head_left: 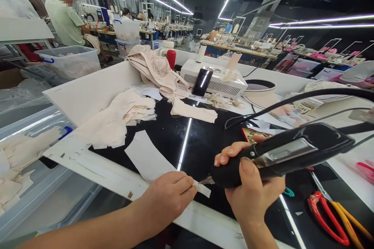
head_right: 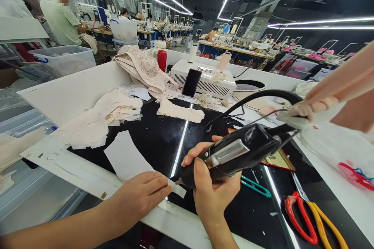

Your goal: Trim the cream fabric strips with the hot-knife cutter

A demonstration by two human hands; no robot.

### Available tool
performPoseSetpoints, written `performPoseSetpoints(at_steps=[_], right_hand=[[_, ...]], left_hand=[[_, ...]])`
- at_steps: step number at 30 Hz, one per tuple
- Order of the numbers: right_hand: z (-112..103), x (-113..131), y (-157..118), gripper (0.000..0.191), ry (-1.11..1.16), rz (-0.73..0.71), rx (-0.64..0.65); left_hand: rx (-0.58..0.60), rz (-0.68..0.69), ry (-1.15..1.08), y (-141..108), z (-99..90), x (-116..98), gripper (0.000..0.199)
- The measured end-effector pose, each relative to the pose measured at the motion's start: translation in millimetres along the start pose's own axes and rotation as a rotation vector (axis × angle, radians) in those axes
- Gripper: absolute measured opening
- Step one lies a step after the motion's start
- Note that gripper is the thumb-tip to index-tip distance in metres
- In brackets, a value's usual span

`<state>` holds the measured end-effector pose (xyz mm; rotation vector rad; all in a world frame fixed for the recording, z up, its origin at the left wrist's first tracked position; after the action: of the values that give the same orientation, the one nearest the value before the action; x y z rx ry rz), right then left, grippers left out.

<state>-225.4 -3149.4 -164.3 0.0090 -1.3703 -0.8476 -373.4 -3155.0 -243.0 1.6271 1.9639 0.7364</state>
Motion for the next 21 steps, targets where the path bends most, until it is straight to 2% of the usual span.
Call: performPoseSetpoints(at_steps=[6,11,16,21], right_hand=[[-8,11,3,0.035,-0.002,-0.044,-0.045],[-10,7,1,0.037,-0.019,-0.023,-0.045],[-10,8,1,0.034,-0.031,-0.015,-0.064],[-3,14,-3,0.036,0.028,-0.034,-0.011]], left_hand=[[0.017,-0.004,0.007,-3,3.8,0,0.033],[0.040,-0.009,-0.003,-3,1.9,0,0.030],[0.052,-0.033,-0.108,-5,0.7,5,0.031],[0.084,-0.041,-0.158,-8,5.2,8,0.037]])
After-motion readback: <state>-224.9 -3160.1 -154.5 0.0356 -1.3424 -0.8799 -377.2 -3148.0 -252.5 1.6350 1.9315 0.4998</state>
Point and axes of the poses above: each hand's wrist, its own y-axis towards the middle knuckle, its own z-axis out of the palm, x = y × z, the point moved 7 cm from there along y, towards the middle knuckle, and after that the axes turned 6 degrees about z, right-handed, at the moved point
